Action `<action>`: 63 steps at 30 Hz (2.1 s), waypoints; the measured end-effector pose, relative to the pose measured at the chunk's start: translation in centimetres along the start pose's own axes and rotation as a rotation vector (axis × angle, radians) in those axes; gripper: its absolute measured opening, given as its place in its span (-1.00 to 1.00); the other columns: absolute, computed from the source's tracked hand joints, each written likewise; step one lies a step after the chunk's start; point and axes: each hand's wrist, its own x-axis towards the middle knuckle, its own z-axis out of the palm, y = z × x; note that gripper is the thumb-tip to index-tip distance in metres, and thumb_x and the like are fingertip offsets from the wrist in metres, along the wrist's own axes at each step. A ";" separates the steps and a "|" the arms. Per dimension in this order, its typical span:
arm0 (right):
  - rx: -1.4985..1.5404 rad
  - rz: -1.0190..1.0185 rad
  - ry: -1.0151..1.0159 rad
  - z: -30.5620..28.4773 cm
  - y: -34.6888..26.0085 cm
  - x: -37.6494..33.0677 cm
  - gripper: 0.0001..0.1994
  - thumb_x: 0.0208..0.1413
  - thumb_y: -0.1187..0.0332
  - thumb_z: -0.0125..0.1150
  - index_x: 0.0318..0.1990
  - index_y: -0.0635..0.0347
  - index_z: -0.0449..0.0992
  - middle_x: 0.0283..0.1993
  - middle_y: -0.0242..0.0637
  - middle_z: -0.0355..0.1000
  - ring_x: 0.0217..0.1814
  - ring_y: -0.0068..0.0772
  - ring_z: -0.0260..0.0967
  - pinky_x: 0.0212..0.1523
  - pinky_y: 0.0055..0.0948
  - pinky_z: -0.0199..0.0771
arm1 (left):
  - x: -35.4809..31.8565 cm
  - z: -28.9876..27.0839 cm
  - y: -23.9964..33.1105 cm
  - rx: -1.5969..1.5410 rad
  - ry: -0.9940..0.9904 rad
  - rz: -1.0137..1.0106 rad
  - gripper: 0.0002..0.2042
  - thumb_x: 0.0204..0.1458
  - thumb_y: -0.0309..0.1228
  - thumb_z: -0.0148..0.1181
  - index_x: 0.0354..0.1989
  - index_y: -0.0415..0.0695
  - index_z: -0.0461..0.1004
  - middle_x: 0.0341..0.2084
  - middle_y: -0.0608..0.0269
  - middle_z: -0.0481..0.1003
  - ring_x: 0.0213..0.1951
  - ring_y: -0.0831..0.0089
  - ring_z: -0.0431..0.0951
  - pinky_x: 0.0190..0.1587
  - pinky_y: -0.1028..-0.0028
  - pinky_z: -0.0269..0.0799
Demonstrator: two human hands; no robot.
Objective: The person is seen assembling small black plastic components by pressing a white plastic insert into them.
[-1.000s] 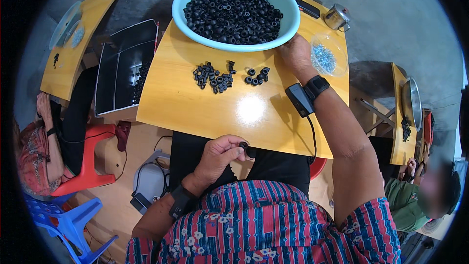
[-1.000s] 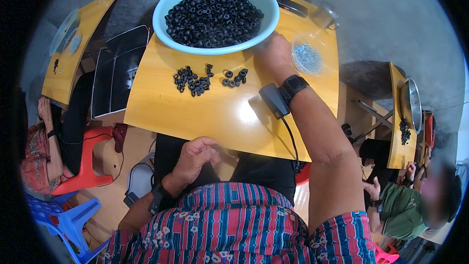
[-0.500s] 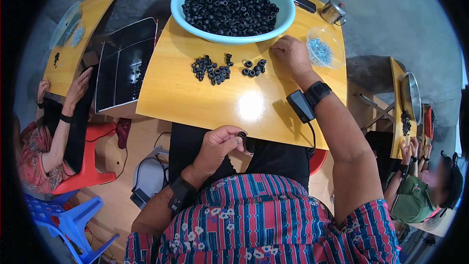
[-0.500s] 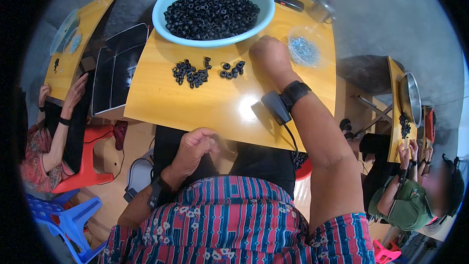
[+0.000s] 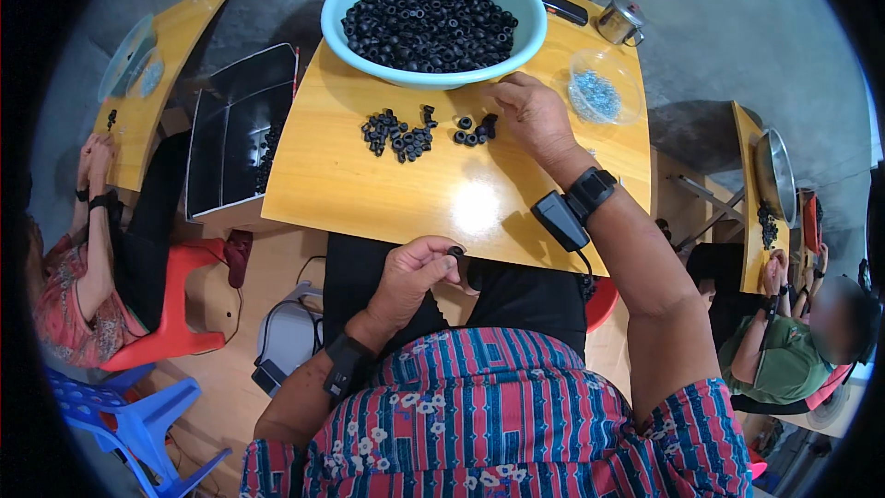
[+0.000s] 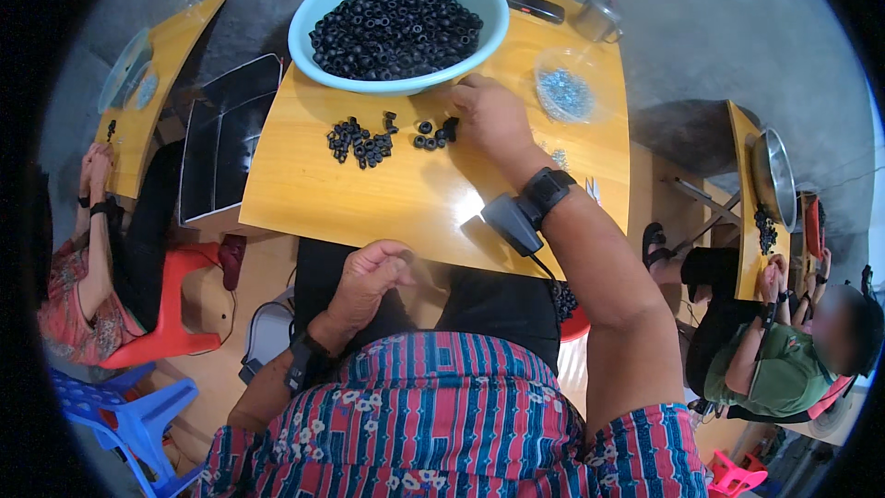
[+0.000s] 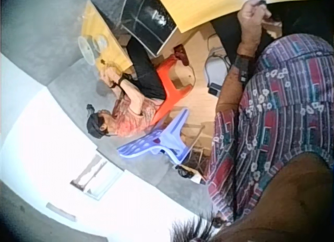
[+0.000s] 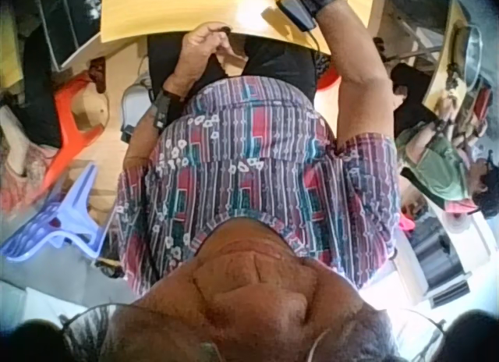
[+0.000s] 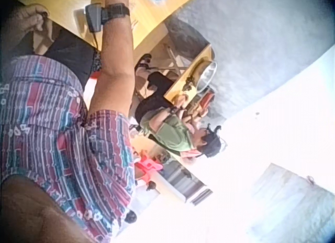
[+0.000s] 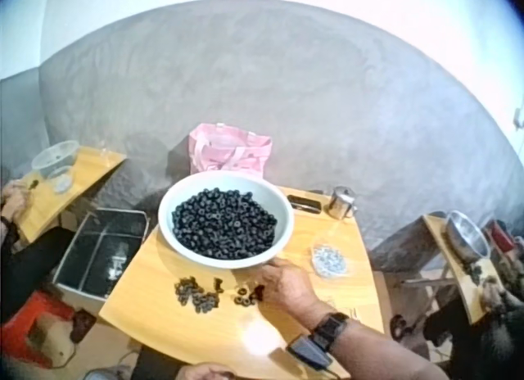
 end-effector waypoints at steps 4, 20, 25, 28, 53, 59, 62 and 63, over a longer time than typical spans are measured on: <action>-0.052 0.015 -0.020 0.7 -0.4 0.4 -0.73 -0.12 0.57 0.06 -0.24 0.10 0.56 -0.26 -0.16 0.44 -0.22 -0.07 0.40 -0.21 -0.28 0.42 | -0.1 0.2 0.5 0.018 0.011 -0.028 -0.82 0.09 -0.53 0.05 -0.13 -0.28 0.42 -0.48 0.30 0.47 -0.38 0.59 0.47 -0.21 0.58 0.40; -0.117 -0.019 -0.093 2.5 -0.1 1.5 -0.67 -0.10 0.54 0.02 -0.15 0.10 0.55 -0.11 -0.20 0.45 -0.11 -0.11 0.38 -0.10 -0.28 0.39 | 0.3 -0.2 -0.3 0.015 -0.025 -0.036 -0.82 0.06 -0.57 0.02 -0.16 -0.24 0.44 -0.32 0.25 0.52 -0.34 0.59 0.52 -0.22 0.61 0.44; -0.109 -0.006 -0.164 1.5 -1.3 2.1 -0.63 -0.10 0.57 -0.01 -0.12 0.02 0.55 -0.13 -0.18 0.46 -0.12 -0.10 0.39 -0.11 -0.28 0.41 | -0.1 0.1 0.5 -0.002 -0.017 -0.061 -0.82 0.05 -0.57 0.01 -0.17 -0.24 0.44 -0.33 0.26 0.52 -0.34 0.59 0.52 -0.22 0.61 0.44; -0.011 0.085 -0.168 1.1 -1.3 1.9 -0.69 -0.05 0.52 0.00 -0.16 0.03 0.56 -0.10 -0.24 0.45 -0.12 -0.11 0.40 -0.12 -0.28 0.40 | -0.1 0.2 0.6 -0.022 -0.023 -0.055 -0.82 0.05 -0.57 0.02 -0.17 -0.24 0.44 -0.34 0.26 0.52 -0.34 0.59 0.52 -0.22 0.61 0.44; -0.091 0.115 -0.089 2.1 -0.1 1.3 -0.80 -0.04 0.48 0.11 -0.23 0.08 0.56 -0.21 -0.24 0.45 -0.21 -0.10 0.42 -0.19 -0.27 0.42 | 0.2 0.0 0.5 0.018 -0.024 -0.057 -0.83 0.05 -0.56 0.03 -0.19 -0.26 0.45 -0.36 0.23 0.53 -0.34 0.58 0.53 -0.24 0.62 0.43; -0.067 0.058 -0.152 2.0 -1.0 1.8 -0.84 -0.06 0.42 0.16 -0.28 0.08 0.58 -0.25 -0.22 0.46 -0.25 -0.15 0.43 -0.20 -0.30 0.44 | 0.2 -0.2 0.4 0.016 -0.020 -0.053 -0.83 0.05 -0.56 0.03 -0.18 -0.25 0.45 -0.38 0.24 0.53 -0.35 0.57 0.53 -0.24 0.61 0.43; -0.114 0.050 -0.156 2.2 -0.3 1.8 -0.85 -0.05 0.41 0.16 -0.30 0.10 0.58 -0.27 -0.22 0.46 -0.25 -0.17 0.43 -0.20 -0.32 0.44 | 0.3 -0.1 0.4 0.055 -0.024 -0.036 -0.83 0.08 -0.54 0.02 -0.16 -0.28 0.43 -0.43 0.26 0.50 -0.37 0.58 0.50 -0.23 0.58 0.45; -0.114 0.050 -0.156 2.2 -0.1 1.8 -0.85 -0.05 0.41 0.16 -0.30 0.10 0.58 -0.27 -0.22 0.46 -0.25 -0.17 0.43 -0.20 -0.32 0.44 | 0.3 0.0 0.4 0.063 -0.030 -0.023 -0.82 0.11 -0.52 0.02 -0.14 -0.32 0.41 -0.47 0.29 0.47 -0.40 0.59 0.46 -0.23 0.55 0.47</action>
